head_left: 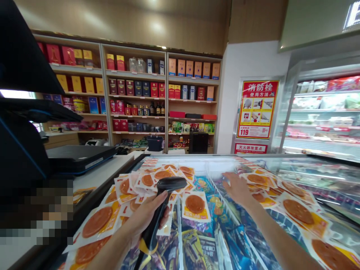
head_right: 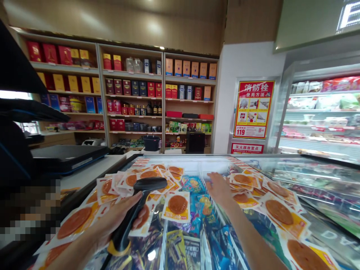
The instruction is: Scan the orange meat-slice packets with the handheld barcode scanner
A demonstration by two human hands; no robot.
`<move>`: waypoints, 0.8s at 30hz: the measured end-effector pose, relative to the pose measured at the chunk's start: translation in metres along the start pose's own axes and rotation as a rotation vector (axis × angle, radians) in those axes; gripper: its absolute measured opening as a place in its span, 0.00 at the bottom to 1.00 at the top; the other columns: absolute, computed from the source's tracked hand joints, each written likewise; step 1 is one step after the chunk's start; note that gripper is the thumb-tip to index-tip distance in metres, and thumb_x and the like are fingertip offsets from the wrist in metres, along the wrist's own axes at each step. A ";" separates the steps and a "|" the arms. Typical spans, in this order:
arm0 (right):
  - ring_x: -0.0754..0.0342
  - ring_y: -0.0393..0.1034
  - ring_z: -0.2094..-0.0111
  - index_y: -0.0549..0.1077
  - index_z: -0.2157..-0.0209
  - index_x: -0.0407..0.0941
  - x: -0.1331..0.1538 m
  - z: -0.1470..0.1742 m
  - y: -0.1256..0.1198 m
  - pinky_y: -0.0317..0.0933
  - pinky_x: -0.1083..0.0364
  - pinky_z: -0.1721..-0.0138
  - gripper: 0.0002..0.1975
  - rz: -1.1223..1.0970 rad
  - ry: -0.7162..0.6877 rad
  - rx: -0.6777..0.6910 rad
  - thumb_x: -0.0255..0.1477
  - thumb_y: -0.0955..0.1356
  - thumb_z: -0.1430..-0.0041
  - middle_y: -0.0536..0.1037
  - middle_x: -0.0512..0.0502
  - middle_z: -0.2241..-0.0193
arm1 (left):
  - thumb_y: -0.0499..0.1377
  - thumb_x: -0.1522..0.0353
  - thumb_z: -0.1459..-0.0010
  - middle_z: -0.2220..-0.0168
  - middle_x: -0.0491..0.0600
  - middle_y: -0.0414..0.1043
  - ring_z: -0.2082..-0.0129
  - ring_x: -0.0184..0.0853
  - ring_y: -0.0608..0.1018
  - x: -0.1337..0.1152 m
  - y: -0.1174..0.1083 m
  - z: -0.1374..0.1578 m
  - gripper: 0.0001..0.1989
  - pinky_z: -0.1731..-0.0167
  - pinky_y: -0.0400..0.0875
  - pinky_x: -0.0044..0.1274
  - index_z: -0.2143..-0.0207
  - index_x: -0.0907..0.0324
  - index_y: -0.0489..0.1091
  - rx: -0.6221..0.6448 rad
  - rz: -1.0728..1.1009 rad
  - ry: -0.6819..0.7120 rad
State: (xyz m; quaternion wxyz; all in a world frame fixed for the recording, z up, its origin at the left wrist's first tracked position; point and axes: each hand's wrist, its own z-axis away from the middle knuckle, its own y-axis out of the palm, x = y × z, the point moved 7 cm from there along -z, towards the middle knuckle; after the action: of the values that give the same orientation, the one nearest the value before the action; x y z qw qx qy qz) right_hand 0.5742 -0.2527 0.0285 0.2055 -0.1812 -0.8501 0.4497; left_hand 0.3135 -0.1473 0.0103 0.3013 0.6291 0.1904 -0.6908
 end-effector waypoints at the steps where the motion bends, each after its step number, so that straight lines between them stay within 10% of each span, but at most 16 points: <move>1: 0.47 0.54 0.51 0.64 0.56 0.42 0.026 0.004 0.008 0.44 0.46 0.52 0.21 -0.061 -0.086 0.097 0.34 0.55 0.50 0.65 0.41 0.54 | 0.52 0.53 0.58 0.86 0.41 0.59 0.88 0.23 0.60 -0.002 0.000 0.001 0.19 0.86 0.52 0.18 0.80 0.60 0.56 0.013 0.021 0.010; 8: 0.42 0.48 0.48 0.60 0.52 0.47 0.117 0.054 0.041 0.45 0.44 0.52 0.36 -0.159 -0.370 0.416 0.49 0.63 0.65 0.57 0.39 0.49 | 0.51 0.52 0.58 0.86 0.41 0.60 0.88 0.23 0.61 0.002 -0.006 0.001 0.20 0.86 0.52 0.18 0.81 0.59 0.55 0.035 0.063 -0.020; 18: 0.52 0.64 0.59 0.65 0.58 0.48 0.119 0.054 0.054 0.58 0.54 0.60 0.19 -0.174 -0.497 0.245 0.34 0.55 0.50 0.69 0.45 0.58 | 0.52 0.49 0.62 0.85 0.41 0.59 0.88 0.24 0.61 0.010 -0.010 -0.008 0.22 0.86 0.54 0.19 0.79 0.60 0.56 0.011 0.113 0.008; 24: 0.51 0.67 0.80 0.69 0.71 0.44 0.068 0.016 0.031 0.58 0.54 0.77 0.19 -0.235 -0.181 0.089 0.36 0.52 0.50 0.72 0.45 0.83 | 0.50 0.51 0.58 0.85 0.42 0.60 0.88 0.24 0.61 -0.002 -0.006 0.004 0.20 0.85 0.53 0.19 0.78 0.60 0.57 0.006 0.105 0.043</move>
State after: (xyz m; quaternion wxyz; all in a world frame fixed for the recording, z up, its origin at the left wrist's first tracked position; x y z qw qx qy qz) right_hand 0.5120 -0.2139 0.0066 0.1870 -0.0298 -0.8597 0.4744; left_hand 0.3064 -0.1455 0.0118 0.3311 0.6538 0.1615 -0.6609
